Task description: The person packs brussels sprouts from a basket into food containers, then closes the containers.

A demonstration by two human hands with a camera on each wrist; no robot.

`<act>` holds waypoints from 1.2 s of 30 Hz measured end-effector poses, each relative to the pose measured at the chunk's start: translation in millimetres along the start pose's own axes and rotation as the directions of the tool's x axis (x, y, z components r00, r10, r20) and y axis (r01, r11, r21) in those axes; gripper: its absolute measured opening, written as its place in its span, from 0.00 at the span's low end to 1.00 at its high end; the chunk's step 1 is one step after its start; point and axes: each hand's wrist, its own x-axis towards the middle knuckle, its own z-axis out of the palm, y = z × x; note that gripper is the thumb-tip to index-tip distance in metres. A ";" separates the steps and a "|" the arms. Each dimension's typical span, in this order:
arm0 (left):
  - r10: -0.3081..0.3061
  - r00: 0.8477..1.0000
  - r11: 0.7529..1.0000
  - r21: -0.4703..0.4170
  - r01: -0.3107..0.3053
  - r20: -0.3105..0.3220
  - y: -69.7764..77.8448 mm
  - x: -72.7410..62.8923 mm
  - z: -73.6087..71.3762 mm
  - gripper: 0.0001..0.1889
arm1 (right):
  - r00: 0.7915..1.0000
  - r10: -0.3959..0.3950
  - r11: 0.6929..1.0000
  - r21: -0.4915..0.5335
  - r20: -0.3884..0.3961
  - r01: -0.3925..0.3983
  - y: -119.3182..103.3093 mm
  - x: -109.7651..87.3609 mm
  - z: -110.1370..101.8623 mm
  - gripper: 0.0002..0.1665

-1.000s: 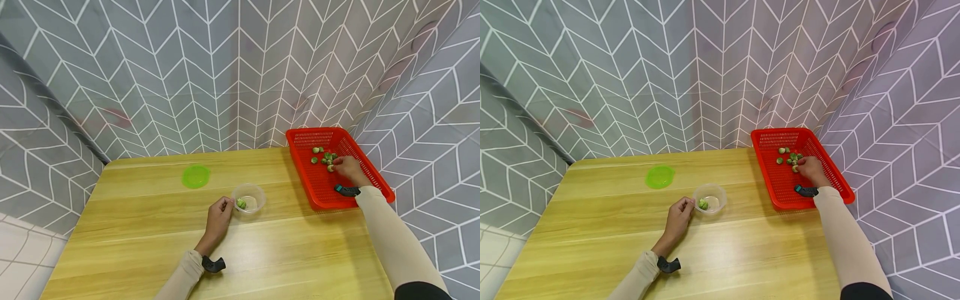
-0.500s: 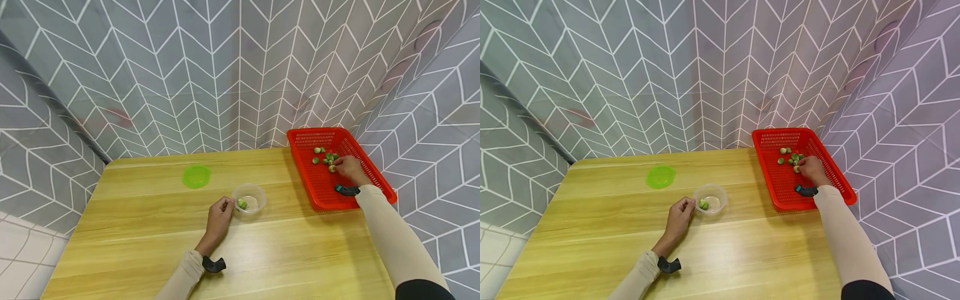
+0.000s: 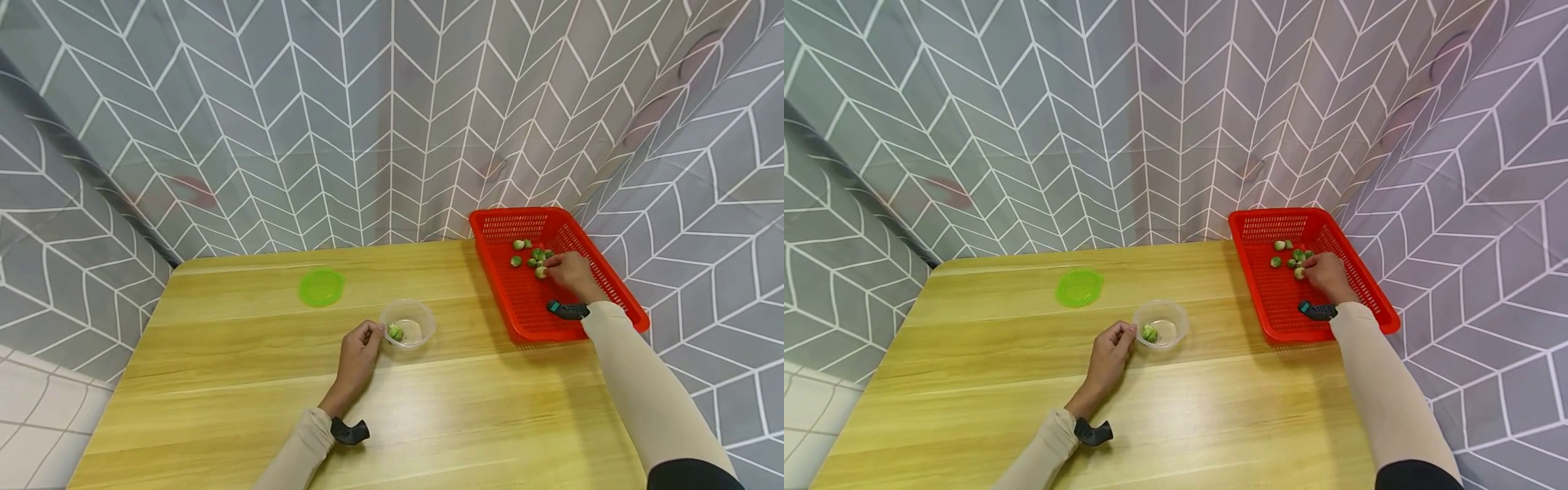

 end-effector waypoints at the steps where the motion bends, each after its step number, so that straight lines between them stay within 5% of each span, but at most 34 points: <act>1: 0.000 1.000 1.000 0.000 0.000 0.002 0.1 0.0 -0.1 0.11 | 1.000 0.001 1.000 0.003 -0.002 -0.001 0.0 0.1 0.5 0.17; 24: 0.015 1.000 1.000 0.000 -0.015 0.014 1.7 0.7 -0.2 0.11 | 0.999 0.020 0.992 0.126 -0.039 -0.015 -15.3 -3.7 -0.7 0.17; 36: 0.015 1.000 1.000 0.013 -0.015 0.005 1.4 -0.6 1.0 0.12 | 0.999 0.039 0.965 0.258 0.009 -0.040 -32.1 -18.6 -4.5 0.21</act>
